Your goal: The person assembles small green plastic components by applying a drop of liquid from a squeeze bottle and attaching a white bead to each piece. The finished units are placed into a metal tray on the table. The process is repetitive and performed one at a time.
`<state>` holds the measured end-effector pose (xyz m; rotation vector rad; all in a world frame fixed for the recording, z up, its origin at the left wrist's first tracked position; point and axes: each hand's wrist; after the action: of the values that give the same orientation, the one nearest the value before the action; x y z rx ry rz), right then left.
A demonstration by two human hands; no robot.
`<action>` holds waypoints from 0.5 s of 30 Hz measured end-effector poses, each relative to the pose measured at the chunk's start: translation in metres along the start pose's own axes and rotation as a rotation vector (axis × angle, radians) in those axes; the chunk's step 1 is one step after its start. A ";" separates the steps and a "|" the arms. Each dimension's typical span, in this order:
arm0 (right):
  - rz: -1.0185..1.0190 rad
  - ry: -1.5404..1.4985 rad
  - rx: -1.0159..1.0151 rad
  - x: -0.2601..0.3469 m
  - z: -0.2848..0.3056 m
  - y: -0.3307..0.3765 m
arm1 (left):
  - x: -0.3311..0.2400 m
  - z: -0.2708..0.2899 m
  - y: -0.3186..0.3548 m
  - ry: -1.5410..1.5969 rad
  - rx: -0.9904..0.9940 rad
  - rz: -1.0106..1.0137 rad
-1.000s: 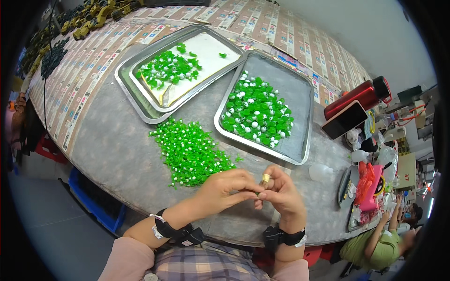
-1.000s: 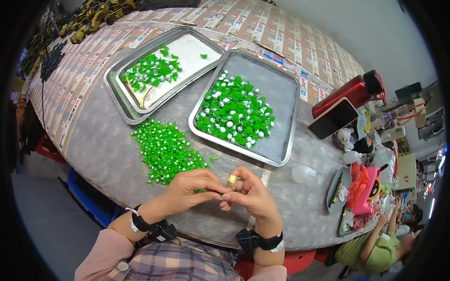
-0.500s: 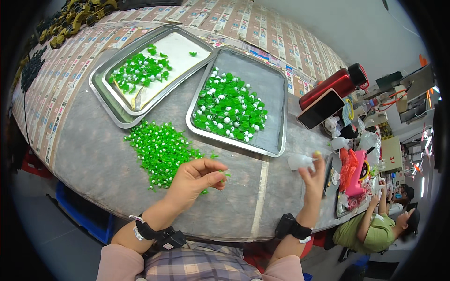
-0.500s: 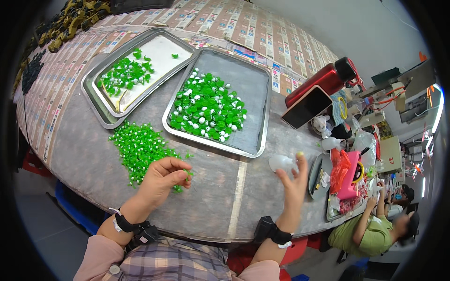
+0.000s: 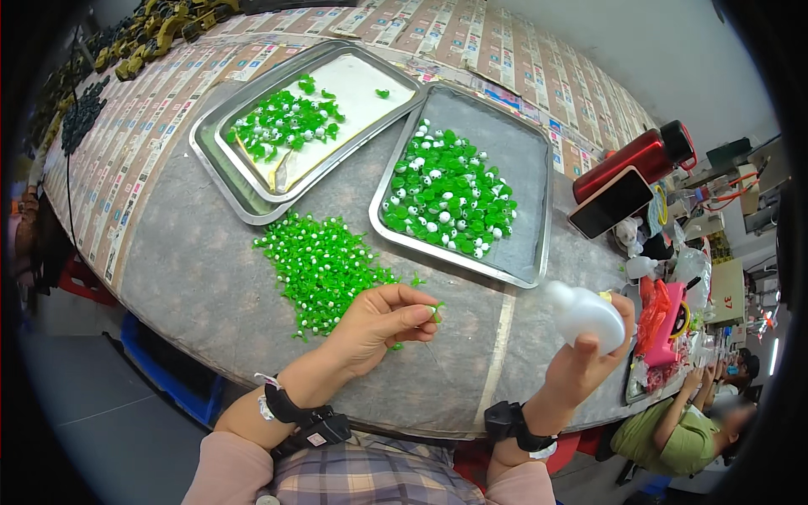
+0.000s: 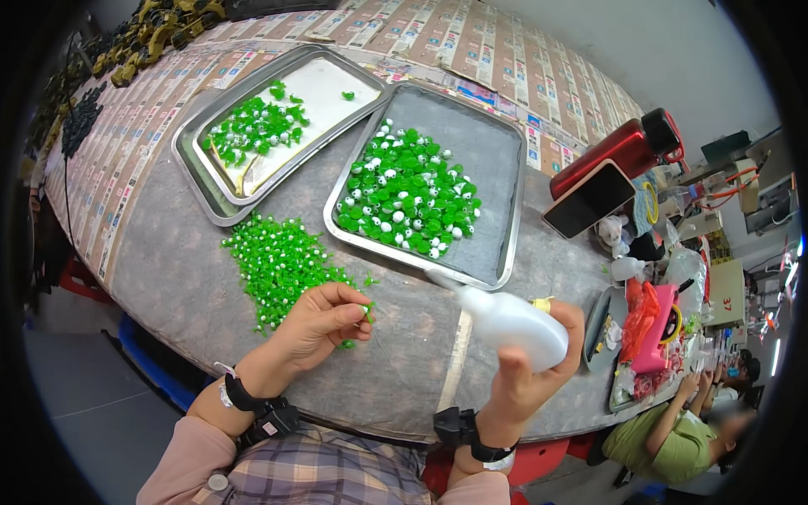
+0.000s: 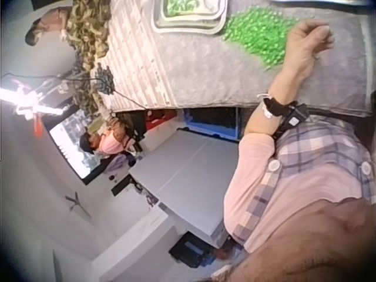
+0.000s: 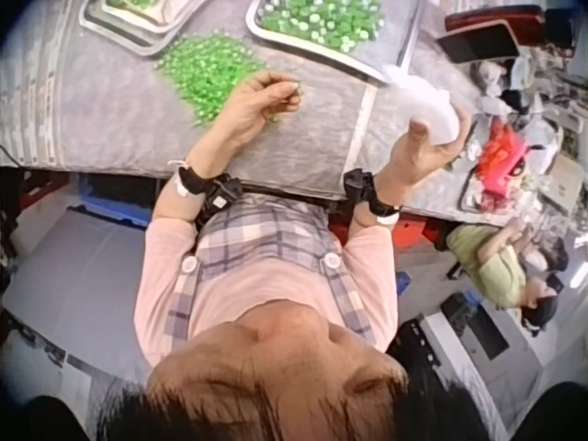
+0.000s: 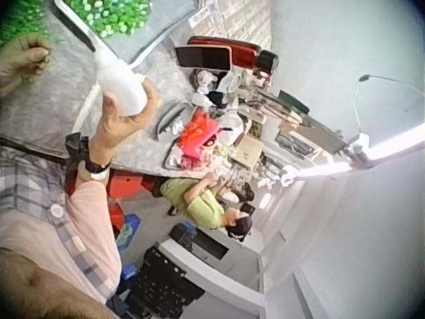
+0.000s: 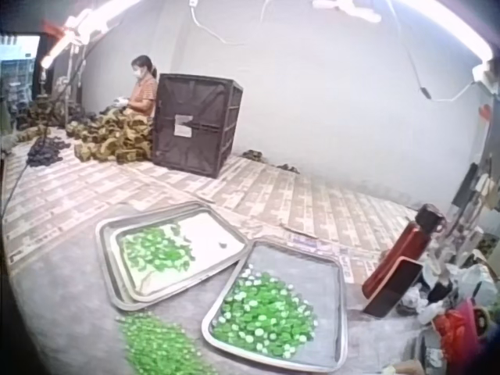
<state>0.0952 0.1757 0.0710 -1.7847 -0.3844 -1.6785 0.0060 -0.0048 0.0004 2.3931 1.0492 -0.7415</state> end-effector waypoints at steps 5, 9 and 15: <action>-0.082 -0.091 -0.044 0.004 -0.031 0.012 | 0.000 -0.003 -0.001 -0.003 -0.015 0.002; 0.042 -0.072 -0.055 -0.008 -0.040 0.020 | 0.001 -0.002 -0.001 0.003 -0.003 0.000; 0.089 0.150 -0.032 -0.007 -0.045 0.024 | 0.001 -0.001 -0.001 -0.004 0.007 0.012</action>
<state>0.0744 0.1310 0.0572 -1.6603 -0.2103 -1.7512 0.0065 -0.0030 0.0003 2.4010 1.0317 -0.7470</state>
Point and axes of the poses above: each hand's wrist, its own y-axis away from the middle knuckle, its own z-axis out of the back of the hand, x = y × z, and after that the axes turned 15 degrees about -z, right-handed
